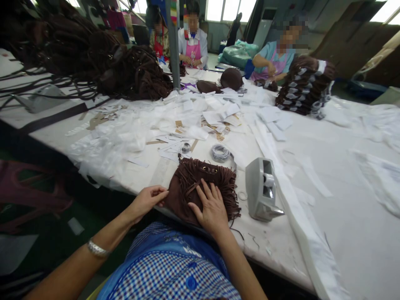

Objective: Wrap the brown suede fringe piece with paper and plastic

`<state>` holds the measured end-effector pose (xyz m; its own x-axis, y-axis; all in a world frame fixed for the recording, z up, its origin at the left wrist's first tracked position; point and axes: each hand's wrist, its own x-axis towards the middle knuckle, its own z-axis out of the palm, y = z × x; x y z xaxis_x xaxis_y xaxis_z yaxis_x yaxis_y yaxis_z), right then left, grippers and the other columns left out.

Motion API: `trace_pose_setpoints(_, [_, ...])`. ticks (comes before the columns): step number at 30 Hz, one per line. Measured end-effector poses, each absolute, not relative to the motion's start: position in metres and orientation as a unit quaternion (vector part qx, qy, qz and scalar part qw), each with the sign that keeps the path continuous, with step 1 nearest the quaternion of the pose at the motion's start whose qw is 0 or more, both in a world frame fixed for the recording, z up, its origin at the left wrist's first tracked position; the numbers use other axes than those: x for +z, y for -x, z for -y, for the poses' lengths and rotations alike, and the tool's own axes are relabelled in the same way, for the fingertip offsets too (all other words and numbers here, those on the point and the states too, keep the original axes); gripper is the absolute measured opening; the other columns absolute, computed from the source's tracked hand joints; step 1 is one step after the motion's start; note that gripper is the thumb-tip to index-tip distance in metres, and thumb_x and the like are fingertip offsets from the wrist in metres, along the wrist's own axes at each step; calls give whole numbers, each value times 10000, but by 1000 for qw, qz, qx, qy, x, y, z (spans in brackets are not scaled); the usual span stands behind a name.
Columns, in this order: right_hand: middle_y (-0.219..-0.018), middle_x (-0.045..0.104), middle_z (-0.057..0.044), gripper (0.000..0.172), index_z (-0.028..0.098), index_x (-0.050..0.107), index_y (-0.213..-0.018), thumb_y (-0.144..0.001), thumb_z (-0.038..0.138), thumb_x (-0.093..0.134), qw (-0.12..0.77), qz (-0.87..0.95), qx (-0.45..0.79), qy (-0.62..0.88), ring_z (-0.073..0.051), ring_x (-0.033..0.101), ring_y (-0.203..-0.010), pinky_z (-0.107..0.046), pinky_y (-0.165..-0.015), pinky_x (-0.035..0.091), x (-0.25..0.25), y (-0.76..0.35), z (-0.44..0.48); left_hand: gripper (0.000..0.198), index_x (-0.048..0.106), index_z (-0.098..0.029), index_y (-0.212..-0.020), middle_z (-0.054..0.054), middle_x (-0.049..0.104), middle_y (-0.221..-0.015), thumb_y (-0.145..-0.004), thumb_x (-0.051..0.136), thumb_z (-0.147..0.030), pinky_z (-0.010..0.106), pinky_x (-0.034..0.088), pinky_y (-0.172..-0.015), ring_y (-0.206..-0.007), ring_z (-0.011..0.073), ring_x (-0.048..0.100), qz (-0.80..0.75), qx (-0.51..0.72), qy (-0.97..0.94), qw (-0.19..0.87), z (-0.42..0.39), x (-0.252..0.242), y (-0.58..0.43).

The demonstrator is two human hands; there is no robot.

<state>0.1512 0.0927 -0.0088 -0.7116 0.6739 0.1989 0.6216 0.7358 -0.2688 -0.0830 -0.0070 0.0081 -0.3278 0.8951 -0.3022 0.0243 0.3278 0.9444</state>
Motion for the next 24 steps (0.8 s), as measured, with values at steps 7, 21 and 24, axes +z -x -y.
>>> trace_pose_setpoints(7, [-1586,290,-37,612,219,456,-1455,-943,553,485,137,923,95,347,-376,275,-1429,-550,-1161,260,-7,-151,-92,411,675,-111,-947,61,685,-688,-843,595,-500,282,540,-512,-578,191,663,-737,465,-293,394,29,-6,80])
trace_pose_setpoints(21, [-1566,339,-15,543,280,443,-1458,-935,401,526,139,904,96,393,-293,256,-1452,-531,-1208,123,5,-185,-85,599,333,-161,-1503,142,344,-1562,-967,466,-395,552,316,-1141,-1449,324,289,-588,176,-790,-1,-18,-13,7])
trace_pose_setpoints(24, [-1488,463,-61,431,254,526,-1396,-976,266,427,198,852,92,477,-254,361,-1406,-516,-1181,232,-1,-232,-76,603,342,-164,-1500,145,303,-1580,-962,458,-410,545,314,-1139,-1461,330,256,-611,160,-775,-18,-19,-20,19])
